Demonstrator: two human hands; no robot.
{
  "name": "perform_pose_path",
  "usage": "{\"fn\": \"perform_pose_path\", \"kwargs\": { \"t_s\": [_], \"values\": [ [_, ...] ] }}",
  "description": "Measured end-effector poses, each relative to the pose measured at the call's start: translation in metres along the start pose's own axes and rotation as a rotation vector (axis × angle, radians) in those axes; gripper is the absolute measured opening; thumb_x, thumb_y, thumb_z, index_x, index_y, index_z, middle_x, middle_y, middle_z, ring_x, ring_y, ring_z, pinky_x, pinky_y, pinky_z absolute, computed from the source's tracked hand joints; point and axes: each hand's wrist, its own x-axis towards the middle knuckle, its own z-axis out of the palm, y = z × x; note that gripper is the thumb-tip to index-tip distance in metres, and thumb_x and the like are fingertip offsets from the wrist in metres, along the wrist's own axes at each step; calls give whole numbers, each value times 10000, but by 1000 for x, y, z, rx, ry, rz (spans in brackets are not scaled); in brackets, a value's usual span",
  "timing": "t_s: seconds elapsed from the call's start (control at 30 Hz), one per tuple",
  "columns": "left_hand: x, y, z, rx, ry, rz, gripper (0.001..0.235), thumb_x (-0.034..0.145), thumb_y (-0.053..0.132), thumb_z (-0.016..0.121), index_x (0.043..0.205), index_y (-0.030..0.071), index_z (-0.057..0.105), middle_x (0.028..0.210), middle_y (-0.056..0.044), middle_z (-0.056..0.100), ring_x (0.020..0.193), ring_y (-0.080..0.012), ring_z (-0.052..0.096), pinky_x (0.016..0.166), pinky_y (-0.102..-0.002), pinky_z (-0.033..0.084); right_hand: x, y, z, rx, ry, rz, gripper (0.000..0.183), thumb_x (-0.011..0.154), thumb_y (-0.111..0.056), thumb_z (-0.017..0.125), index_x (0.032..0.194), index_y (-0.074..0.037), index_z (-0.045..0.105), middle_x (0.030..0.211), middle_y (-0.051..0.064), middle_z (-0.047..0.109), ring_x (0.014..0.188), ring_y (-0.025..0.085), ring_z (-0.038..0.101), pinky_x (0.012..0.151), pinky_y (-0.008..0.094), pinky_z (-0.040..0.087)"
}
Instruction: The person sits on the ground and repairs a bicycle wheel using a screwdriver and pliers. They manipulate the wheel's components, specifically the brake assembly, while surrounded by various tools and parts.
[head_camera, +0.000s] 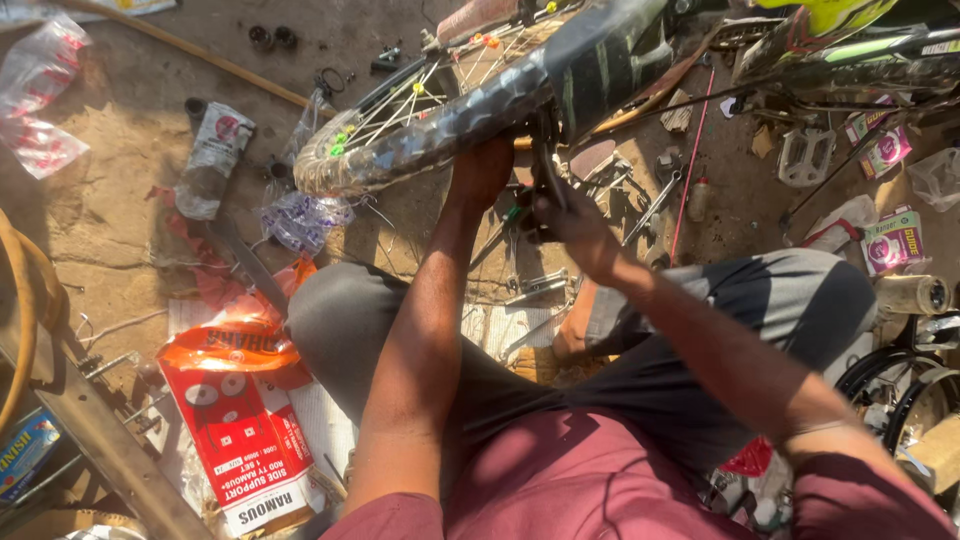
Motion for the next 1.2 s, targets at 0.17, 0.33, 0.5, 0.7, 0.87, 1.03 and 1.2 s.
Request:
{"fn": "perform_pose_path", "kwargs": {
  "t_s": [0.17, 0.33, 0.5, 0.7, 0.87, 1.03, 1.2],
  "values": [
    [-1, 9, -7, -96, 68, 45, 301, 955, 50, 568, 1129, 159, 788, 1200, -154, 704, 1135, -318, 665, 985, -414, 526, -15, -112, -38, -478, -100, 351, 375, 993, -333, 594, 1236, -50, 561, 903, 101, 678, 755, 157, 657, 662, 316, 546],
    [-5, 0, -6, -195, 26, -16, 310, 986, 62, 544, 1175, 155, 773, 1181, -148, 724, 1087, -296, 696, 969, -399, 558, 2, -18, -26, -95, -55, 154, 253, 951, -169, 685, 1128, -48, 551, 861, 102, 629, 668, 174, 609, 535, 305, 526],
    [-6, -2, -7, -65, 50, 46, 314, 870, 155, 628, 1153, 42, 703, 1123, -198, 716, 1014, -345, 698, 887, -419, 563, 96, 104, 77, -151, 376, -612, 223, 1103, -16, 554, 1325, -22, 535, 1077, 117, 689, 997, 204, 657, 826, 378, 545],
    [-4, 8, -21, -175, 166, 121, 273, 961, 77, 566, 1201, 77, 697, 1131, -199, 716, 1013, -350, 692, 876, -440, 561, 41, 46, 38, 339, 4, -223, 510, 888, -28, 662, 1352, -126, 475, 1013, 45, 617, 991, 181, 632, 894, 378, 556],
    [1, 4, -6, -315, 70, -17, 213, 1004, 94, 581, 1182, 86, 698, 1164, -164, 711, 1071, -306, 693, 940, -411, 564, -6, -70, -45, -150, -158, 246, 324, 1013, -233, 632, 1196, 26, 568, 876, 90, 608, 740, 176, 595, 686, 349, 519],
    [-6, 0, -8, -161, -64, -42, 234, 1050, 113, 559, 1226, 143, 710, 1218, -146, 711, 1104, -285, 691, 971, -397, 549, 1, -26, -31, -137, -76, 203, 283, 917, -85, 657, 1178, -37, 560, 820, 70, 608, 662, 156, 573, 555, 331, 508],
    [-10, 6, -27, 24, 91, 135, 409, 868, 174, 604, 1259, 79, 677, 1194, -208, 701, 1083, -369, 657, 947, -439, 512, 92, 98, 74, 258, 237, -435, 224, 1037, -5, 623, 1247, 7, 547, 966, 95, 630, 854, 185, 622, 712, 343, 511]
  ]
}}
